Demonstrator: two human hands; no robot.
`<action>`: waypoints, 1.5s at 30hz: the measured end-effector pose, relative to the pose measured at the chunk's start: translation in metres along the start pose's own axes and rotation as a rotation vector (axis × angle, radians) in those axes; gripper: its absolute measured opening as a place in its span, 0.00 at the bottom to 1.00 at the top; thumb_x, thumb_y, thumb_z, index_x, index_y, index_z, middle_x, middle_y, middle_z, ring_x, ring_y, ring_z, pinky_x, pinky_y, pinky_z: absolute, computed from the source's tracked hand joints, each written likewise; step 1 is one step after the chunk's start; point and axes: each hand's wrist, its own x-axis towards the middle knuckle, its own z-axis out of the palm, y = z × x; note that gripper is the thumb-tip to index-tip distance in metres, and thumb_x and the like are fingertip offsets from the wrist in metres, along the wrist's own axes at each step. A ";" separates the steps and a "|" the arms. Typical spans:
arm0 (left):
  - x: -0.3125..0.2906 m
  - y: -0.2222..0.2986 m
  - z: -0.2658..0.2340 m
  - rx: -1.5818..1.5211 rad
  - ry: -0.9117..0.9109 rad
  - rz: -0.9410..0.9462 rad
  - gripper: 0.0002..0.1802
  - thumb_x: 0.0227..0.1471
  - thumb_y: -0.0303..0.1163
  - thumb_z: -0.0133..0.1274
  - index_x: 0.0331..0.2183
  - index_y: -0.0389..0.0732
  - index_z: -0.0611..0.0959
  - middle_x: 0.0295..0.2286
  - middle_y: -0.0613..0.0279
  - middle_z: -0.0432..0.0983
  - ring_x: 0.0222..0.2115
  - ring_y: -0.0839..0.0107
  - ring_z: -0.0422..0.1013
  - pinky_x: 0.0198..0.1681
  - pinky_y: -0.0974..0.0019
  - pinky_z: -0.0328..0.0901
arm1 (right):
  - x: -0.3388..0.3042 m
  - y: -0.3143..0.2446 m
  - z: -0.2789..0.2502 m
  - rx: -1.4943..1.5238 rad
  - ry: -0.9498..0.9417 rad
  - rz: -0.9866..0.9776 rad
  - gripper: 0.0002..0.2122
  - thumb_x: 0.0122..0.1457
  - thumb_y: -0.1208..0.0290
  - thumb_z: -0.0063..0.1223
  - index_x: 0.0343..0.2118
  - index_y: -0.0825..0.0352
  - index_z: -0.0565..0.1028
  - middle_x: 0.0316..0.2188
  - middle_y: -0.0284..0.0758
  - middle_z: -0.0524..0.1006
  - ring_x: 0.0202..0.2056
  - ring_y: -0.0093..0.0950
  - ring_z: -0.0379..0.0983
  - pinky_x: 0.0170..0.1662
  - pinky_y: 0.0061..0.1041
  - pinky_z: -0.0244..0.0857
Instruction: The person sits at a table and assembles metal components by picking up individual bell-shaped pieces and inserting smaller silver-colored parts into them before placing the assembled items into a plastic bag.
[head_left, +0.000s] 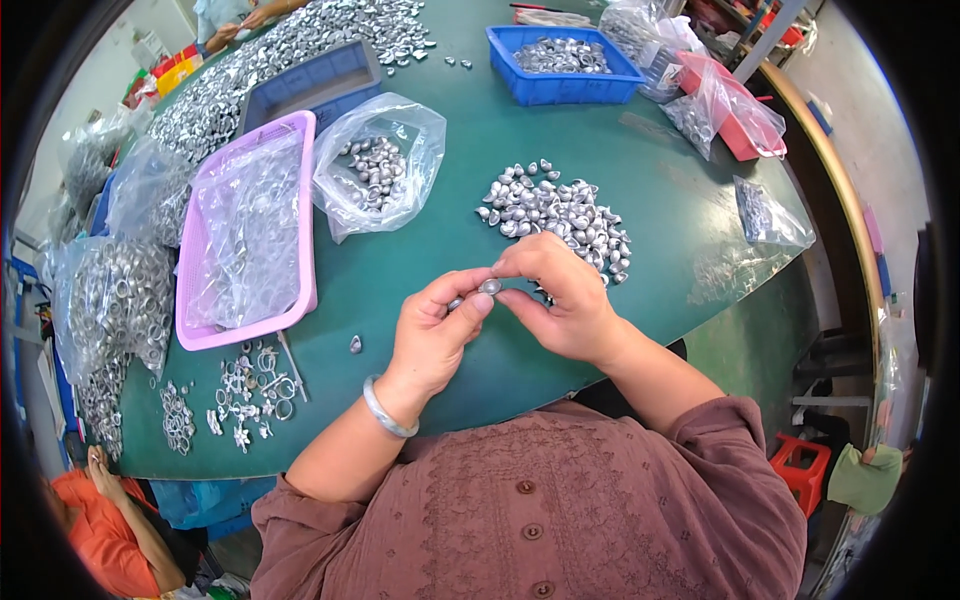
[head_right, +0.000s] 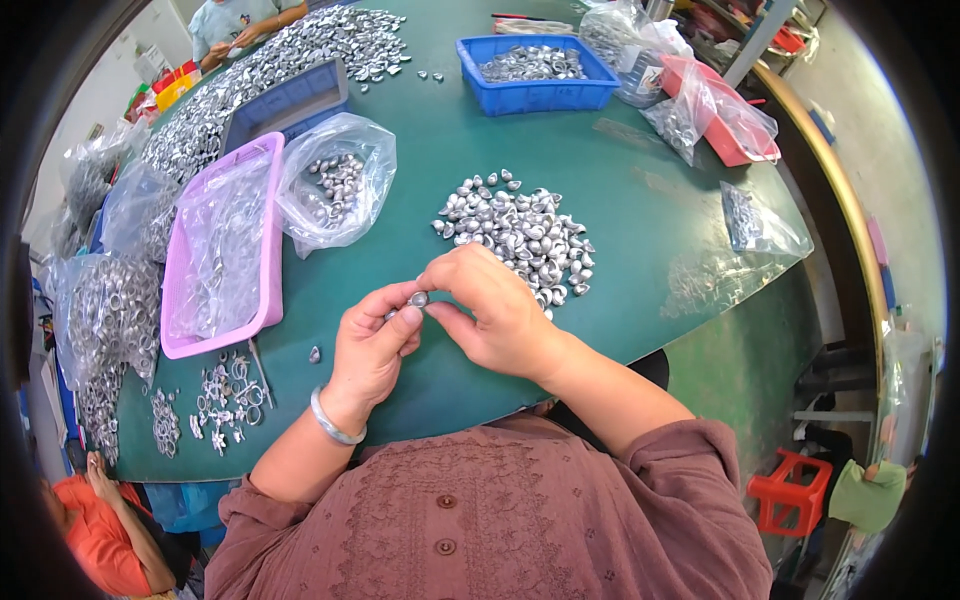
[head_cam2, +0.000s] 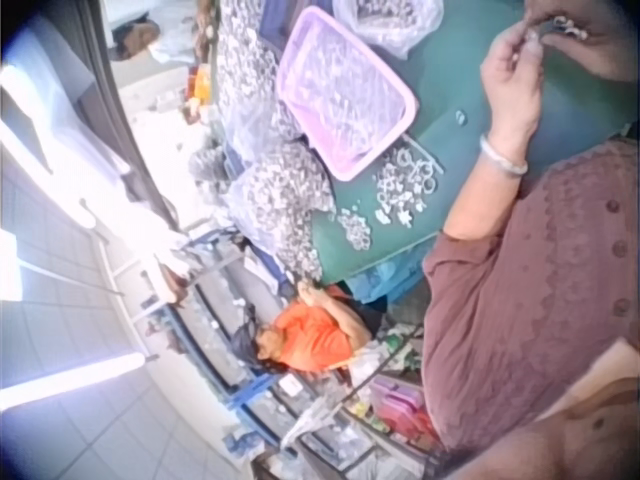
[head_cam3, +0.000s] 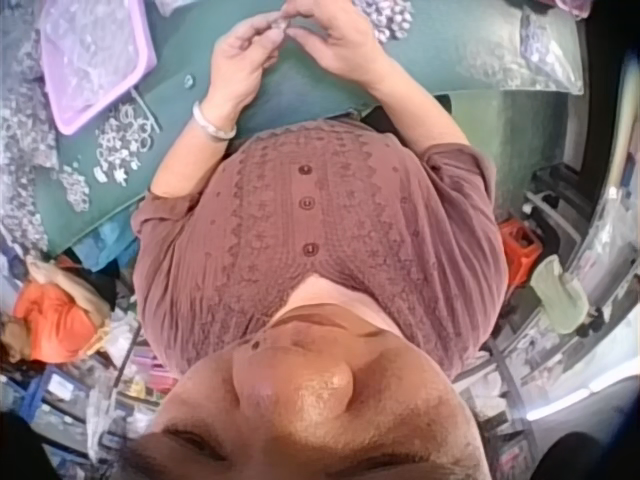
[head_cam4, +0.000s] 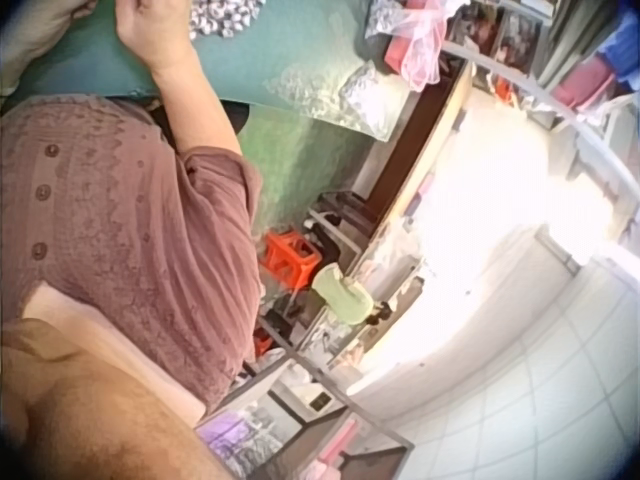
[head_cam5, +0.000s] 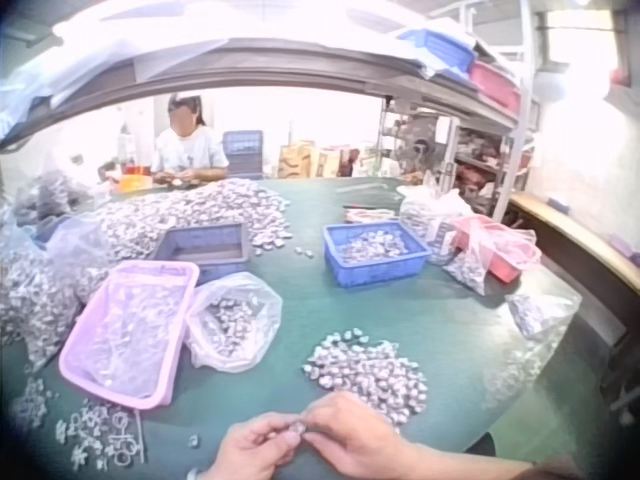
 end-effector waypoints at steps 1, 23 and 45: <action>0.000 0.000 0.000 -0.007 -0.012 0.007 0.12 0.48 0.25 0.50 0.39 0.37 0.75 0.22 0.74 0.66 0.18 0.87 0.56 0.19 0.83 0.51 | 0.000 -0.001 0.000 -0.004 0.009 -0.001 0.14 0.38 0.84 0.54 0.31 0.67 0.69 0.28 0.35 0.69 0.31 0.34 0.66 0.33 0.28 0.61; 0.002 0.004 -0.004 -0.064 0.002 -0.301 0.12 0.53 0.37 0.43 0.28 0.38 0.75 0.18 0.69 0.64 0.17 0.81 0.58 0.17 0.81 0.51 | -0.012 0.000 -0.005 0.626 -0.130 0.732 0.03 0.52 0.76 0.48 0.27 0.69 0.73 0.28 0.30 0.71 0.28 0.18 0.64 0.33 0.18 0.59; 0.008 -0.001 -0.013 -0.500 -0.013 -0.434 0.08 0.48 0.33 0.45 0.25 0.38 0.74 0.25 0.58 0.70 0.24 0.69 0.68 0.22 0.74 0.63 | 0.012 0.055 -0.003 -0.471 -0.129 0.285 0.05 0.43 0.76 0.52 0.26 0.67 0.73 0.25 0.36 0.69 0.31 0.35 0.65 0.36 0.30 0.59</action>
